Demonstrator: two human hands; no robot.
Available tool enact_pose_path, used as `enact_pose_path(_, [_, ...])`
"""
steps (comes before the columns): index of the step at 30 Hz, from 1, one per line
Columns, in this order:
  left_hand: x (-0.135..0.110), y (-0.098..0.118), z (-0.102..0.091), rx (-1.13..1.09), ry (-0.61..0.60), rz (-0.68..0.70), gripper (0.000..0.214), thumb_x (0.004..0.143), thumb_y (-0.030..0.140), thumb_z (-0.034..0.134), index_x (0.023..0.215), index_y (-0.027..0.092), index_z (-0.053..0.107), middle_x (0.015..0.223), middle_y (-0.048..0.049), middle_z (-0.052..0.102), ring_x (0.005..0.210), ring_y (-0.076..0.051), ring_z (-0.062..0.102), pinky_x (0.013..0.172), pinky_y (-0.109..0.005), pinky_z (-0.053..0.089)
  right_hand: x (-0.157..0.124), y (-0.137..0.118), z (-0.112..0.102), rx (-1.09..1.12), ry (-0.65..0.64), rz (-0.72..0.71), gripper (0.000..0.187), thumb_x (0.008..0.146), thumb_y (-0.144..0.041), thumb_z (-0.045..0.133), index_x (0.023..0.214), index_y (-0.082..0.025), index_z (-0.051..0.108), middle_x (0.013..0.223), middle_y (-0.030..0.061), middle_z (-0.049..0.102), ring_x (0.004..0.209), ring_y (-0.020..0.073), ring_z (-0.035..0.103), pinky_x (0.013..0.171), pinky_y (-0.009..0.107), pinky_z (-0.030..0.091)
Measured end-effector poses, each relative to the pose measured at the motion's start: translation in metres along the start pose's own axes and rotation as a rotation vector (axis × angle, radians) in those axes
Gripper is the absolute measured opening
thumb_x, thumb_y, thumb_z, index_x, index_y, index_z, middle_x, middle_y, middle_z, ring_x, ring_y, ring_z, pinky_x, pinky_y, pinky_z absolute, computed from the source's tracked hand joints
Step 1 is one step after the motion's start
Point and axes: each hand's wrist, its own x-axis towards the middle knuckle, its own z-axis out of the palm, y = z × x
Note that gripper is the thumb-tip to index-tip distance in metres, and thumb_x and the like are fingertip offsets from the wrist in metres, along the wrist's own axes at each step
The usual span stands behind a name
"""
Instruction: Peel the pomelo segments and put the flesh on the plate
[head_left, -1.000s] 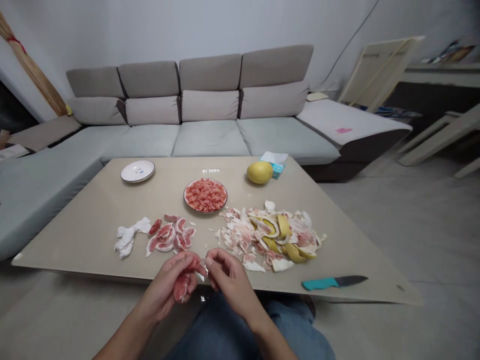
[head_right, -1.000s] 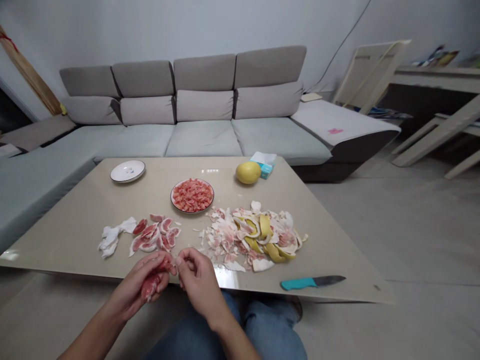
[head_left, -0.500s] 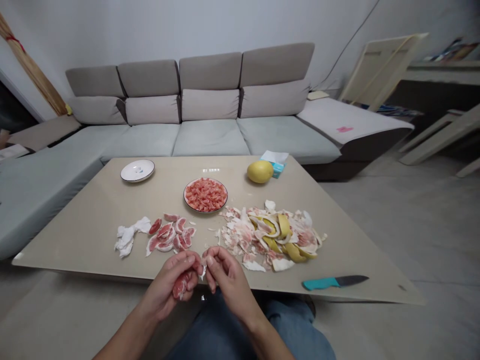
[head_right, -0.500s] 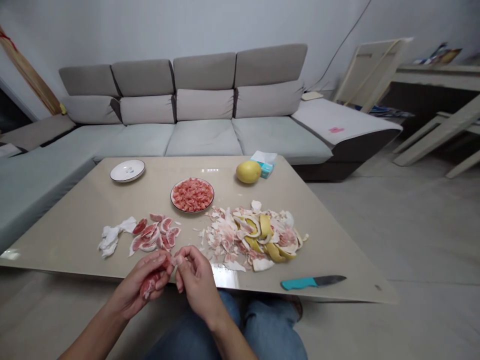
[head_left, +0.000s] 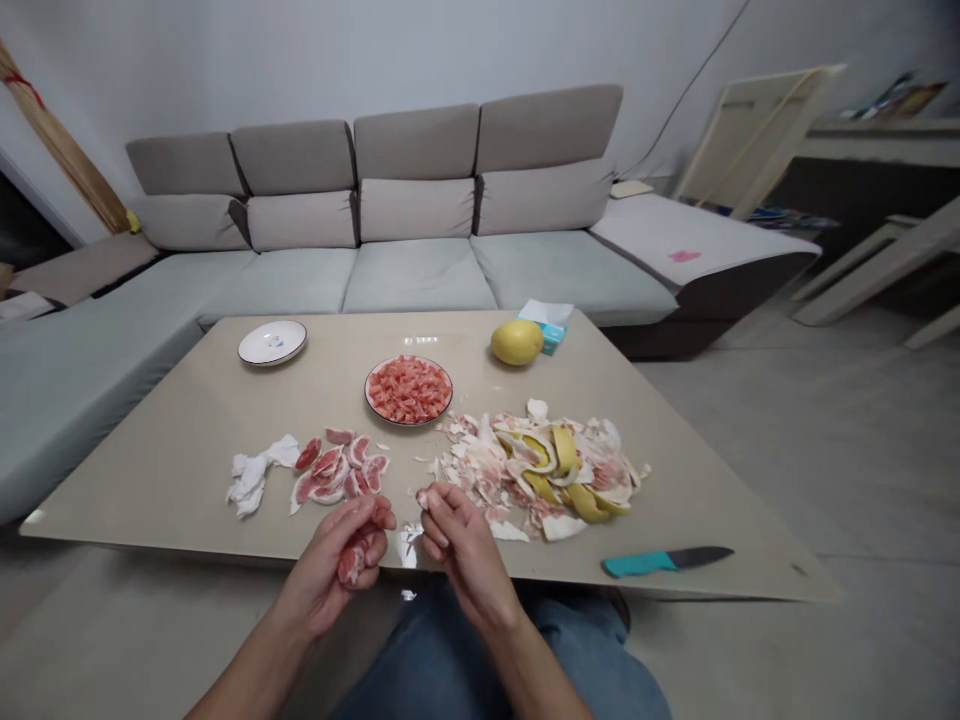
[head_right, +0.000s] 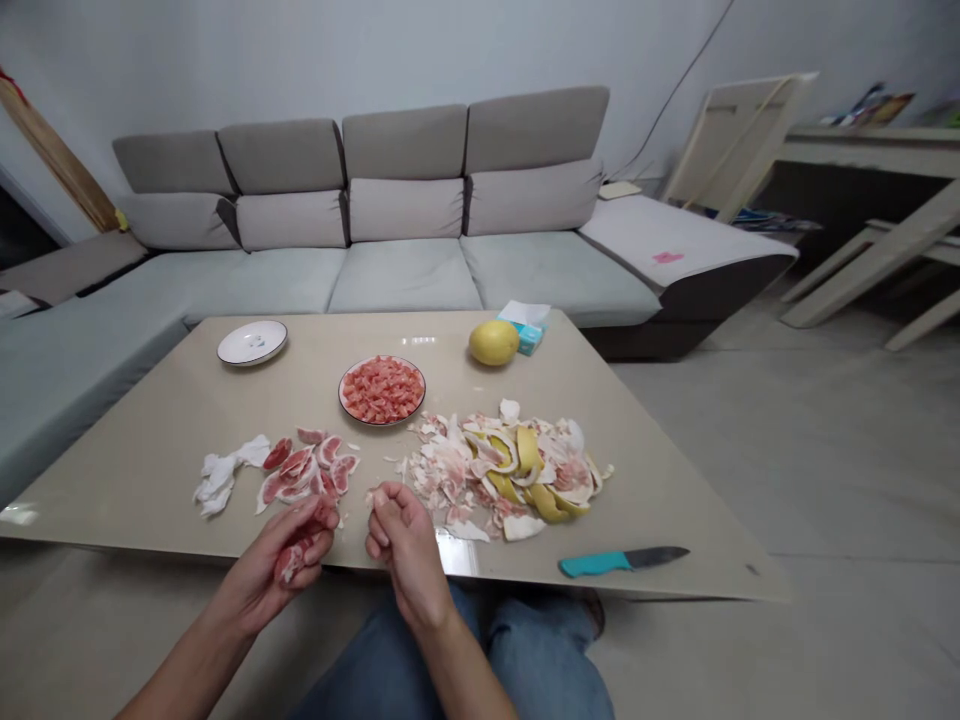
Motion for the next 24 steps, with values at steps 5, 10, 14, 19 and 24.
enact_pose_path(5, [0.004,0.001,-0.003,0.033,0.067,-0.025,0.023,0.085,0.03,0.066,0.101,0.013,0.067,0.093,-0.0087,0.068,0.048,-0.002,0.042,0.034,-0.009,0.025,0.025,0.003,-0.036,-0.552,0.162,-0.2,0.026,0.086,-0.039,0.051,0.104,-0.02,0.053,0.088,0.0058,0.063,0.065,0.0169,0.057,0.058,0.029,0.048])
enact_pose_path(10, [0.009,0.0,-0.005,0.055,0.083,-0.056,0.026,0.082,0.032,0.07,0.1,0.014,0.067,0.097,-0.0101,0.069,0.049,-0.002,0.042,0.034,-0.01,0.023,0.045,0.0,-0.063,-0.974,0.279,-0.277,0.023,0.081,-0.015,0.05,0.096,-0.016,0.068,0.094,0.0141,0.069,0.094,0.0282,0.06,0.086,0.04,0.04])
enact_pose_path(14, [0.023,0.008,-0.002,0.304,0.103,-0.015,0.031,0.08,0.043,0.068,0.095,0.016,0.067,0.086,-0.0076,0.07,0.046,-0.003,0.042,0.035,-0.012,0.023,0.052,-0.003,-0.065,-1.186,0.357,-0.281,0.023,0.088,-0.022,0.049,0.088,-0.015,0.071,0.08,0.0142,0.067,0.085,0.0292,0.06,0.077,0.037,0.038])
enact_pose_path(19, [0.079,0.044,0.01,0.616,0.084,0.11,0.042,0.081,0.052,0.063,0.091,0.012,0.069,0.042,0.0054,0.046,0.038,-0.008,0.042,0.038,-0.018,0.033,0.055,0.002,-0.068,-1.303,0.332,-0.327,0.027,0.086,-0.01,0.048,0.1,-0.016,0.069,0.098,0.0132,0.068,0.094,0.0254,0.059,0.082,0.032,0.038])
enact_pose_path(24, [0.167,0.091,0.031,0.919,0.141,0.216,0.03,0.088,0.039,0.06,0.101,0.013,0.065,0.081,-0.0027,0.067,0.058,-0.011,0.059,0.052,-0.024,0.049,0.054,0.008,-0.075,-1.323,0.269,-0.363,0.027,0.087,-0.007,0.047,0.098,-0.014,0.07,0.095,0.011,0.07,0.094,0.024,0.06,0.085,0.03,0.039])
